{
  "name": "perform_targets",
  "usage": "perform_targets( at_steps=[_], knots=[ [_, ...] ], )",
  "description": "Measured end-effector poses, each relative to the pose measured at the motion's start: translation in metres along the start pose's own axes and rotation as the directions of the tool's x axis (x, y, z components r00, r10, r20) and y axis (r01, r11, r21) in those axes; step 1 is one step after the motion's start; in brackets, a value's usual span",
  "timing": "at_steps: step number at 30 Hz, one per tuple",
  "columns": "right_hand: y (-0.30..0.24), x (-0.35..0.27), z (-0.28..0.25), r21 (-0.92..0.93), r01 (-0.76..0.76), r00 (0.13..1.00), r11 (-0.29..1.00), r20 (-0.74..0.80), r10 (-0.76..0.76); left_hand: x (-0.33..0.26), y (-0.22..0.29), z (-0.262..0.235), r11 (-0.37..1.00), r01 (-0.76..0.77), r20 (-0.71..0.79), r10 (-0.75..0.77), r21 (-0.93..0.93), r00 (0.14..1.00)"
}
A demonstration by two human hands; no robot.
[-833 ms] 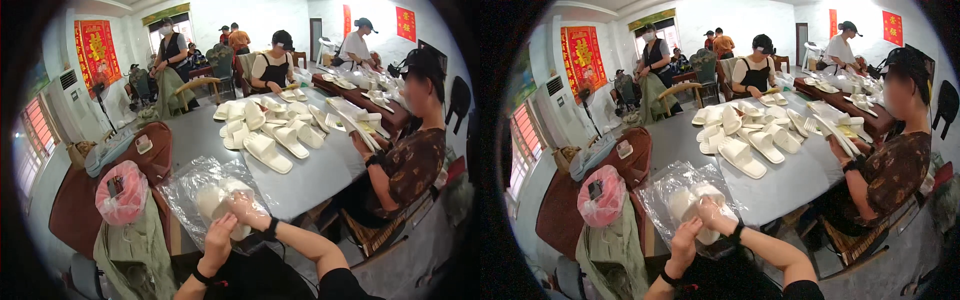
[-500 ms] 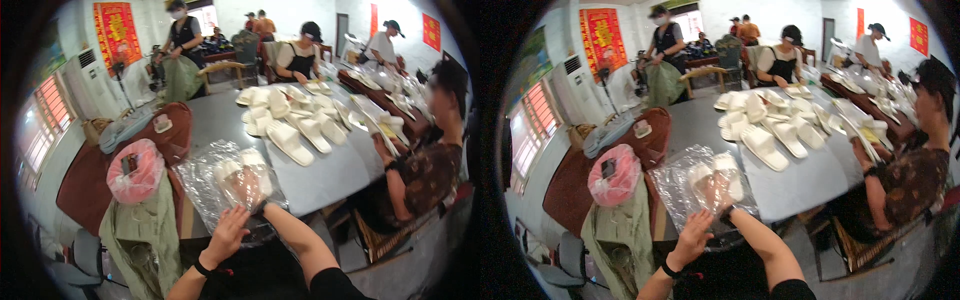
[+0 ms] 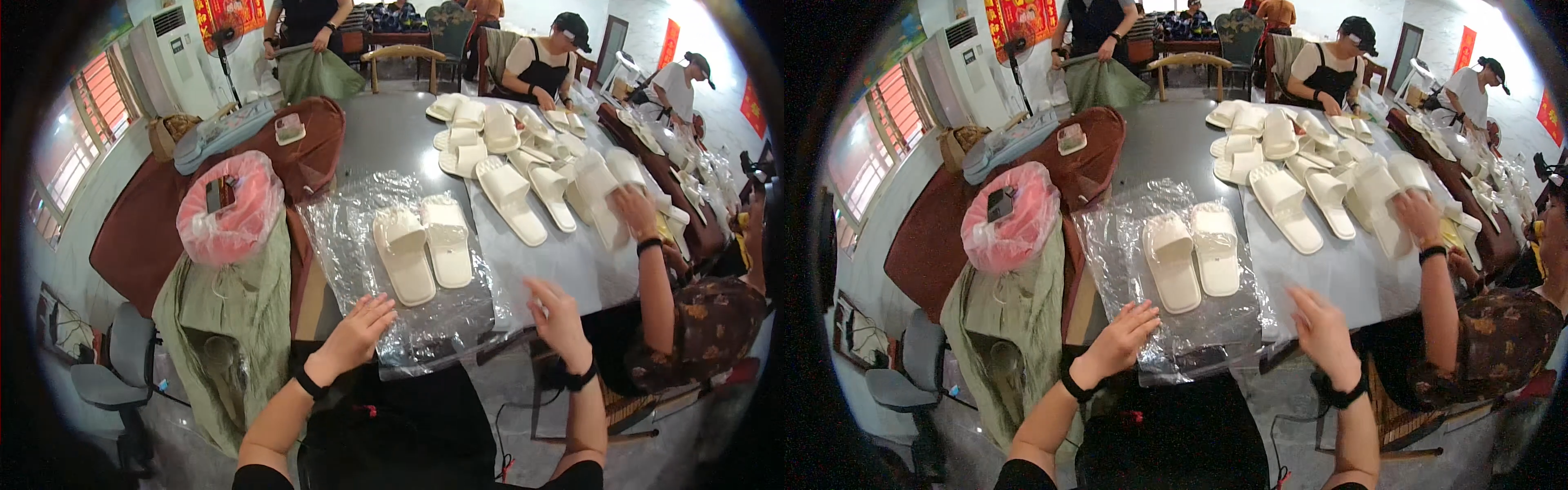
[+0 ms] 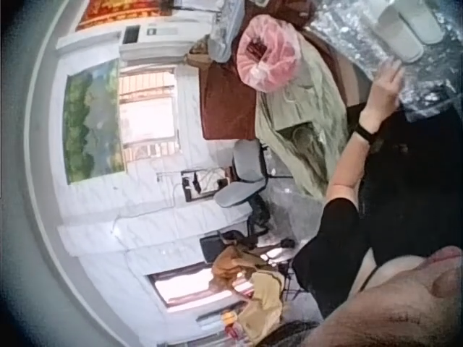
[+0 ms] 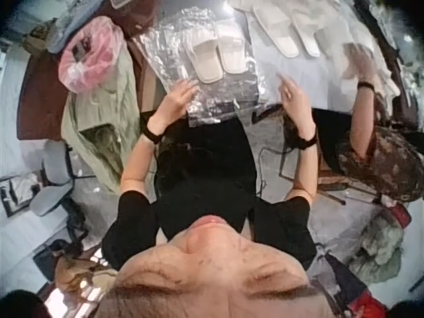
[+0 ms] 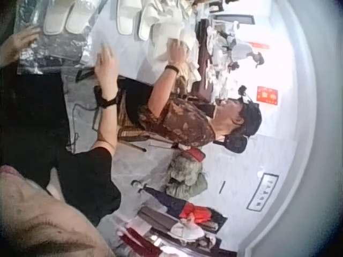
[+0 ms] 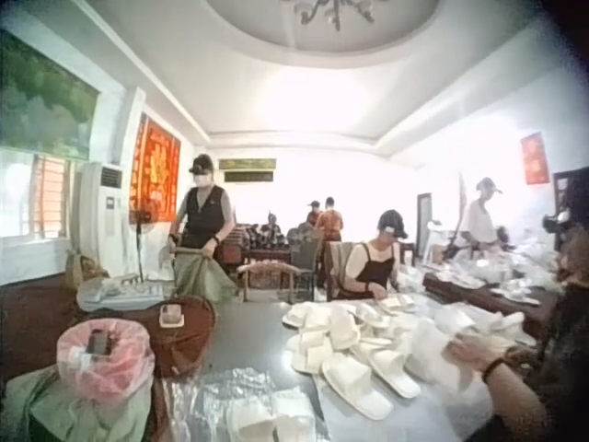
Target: Picking up pairs of slippers and placing them into a large collection bag.
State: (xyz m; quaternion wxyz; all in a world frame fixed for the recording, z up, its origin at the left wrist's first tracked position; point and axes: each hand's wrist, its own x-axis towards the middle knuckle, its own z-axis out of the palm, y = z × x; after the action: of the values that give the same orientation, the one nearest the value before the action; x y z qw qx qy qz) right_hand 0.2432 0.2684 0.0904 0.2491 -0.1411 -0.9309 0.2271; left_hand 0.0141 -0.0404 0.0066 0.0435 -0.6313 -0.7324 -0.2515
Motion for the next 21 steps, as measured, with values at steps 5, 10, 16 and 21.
perform_targets(
  at_steps=[5,10,16,21],
  knots=[
    [0.01,0.032,0.027,-0.072,0.239,0.969,0.968,-0.04,-0.242,0.001,0.008,-0.003,0.997,-0.001,0.001,0.001,0.075,1.0],
    [0.045,0.039,0.046,0.145,0.254,0.961,0.956,0.078,-0.267,-0.007,0.014,-0.004,0.998,-0.027,-0.055,0.024,-0.052,0.998],
    [0.088,0.028,0.069,0.373,0.194,0.936,0.907,0.206,-0.285,-0.012,0.01,0.0,0.922,0.189,-0.192,-0.264,-0.338,0.945],
    [0.071,0.03,0.083,0.447,-0.294,0.947,0.845,0.258,0.193,-0.003,0.009,0.006,0.836,0.495,-0.135,-0.533,-0.238,0.835]
  ],
)
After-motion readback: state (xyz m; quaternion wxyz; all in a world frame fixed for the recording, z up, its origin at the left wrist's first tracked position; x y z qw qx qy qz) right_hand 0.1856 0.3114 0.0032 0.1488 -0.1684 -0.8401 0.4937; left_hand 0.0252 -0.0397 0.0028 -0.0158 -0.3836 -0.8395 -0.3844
